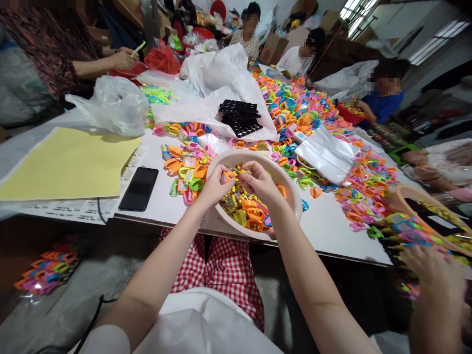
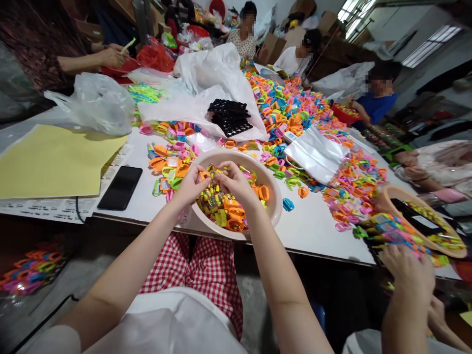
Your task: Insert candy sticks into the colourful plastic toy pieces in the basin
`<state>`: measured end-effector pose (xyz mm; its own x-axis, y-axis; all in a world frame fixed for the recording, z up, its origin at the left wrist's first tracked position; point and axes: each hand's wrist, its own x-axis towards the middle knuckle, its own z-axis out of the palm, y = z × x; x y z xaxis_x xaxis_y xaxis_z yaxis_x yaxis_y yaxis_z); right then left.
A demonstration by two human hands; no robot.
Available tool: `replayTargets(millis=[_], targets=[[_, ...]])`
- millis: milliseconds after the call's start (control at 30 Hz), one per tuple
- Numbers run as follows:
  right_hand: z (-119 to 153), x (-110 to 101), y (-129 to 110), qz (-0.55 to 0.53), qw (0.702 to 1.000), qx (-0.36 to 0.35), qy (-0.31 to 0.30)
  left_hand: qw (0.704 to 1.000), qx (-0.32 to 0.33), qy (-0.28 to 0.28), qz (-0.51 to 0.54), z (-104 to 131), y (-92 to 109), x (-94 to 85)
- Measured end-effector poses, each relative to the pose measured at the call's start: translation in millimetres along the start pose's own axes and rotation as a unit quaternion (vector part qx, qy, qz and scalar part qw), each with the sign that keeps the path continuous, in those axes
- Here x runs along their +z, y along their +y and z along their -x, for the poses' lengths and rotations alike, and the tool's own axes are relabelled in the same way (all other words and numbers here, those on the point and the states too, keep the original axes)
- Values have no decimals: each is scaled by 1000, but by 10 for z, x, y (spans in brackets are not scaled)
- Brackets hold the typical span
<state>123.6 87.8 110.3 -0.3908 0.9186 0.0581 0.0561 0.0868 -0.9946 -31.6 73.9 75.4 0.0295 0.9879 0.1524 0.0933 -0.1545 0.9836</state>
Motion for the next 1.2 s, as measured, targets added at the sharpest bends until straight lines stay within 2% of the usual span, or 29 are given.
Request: replayTargets(millis=[167, 300, 633, 833, 1200], targets=[[17, 2, -13, -55, 997, 35, 50, 1000, 1, 8, -28, 19, -14, 10], [38, 12, -33, -62, 996, 54, 42, 998, 0, 22, -55, 30, -38, 31], [15, 2, 26, -65, 996, 34, 44, 998, -6, 17, -63, 52, -37, 27], [14, 6, 49, -99, 993, 44, 52, 999, 6, -30, -27, 34, -87, 10], [3, -6, 66, -113, 989, 93, 28, 994, -4, -98, 42, 24, 25, -20]])
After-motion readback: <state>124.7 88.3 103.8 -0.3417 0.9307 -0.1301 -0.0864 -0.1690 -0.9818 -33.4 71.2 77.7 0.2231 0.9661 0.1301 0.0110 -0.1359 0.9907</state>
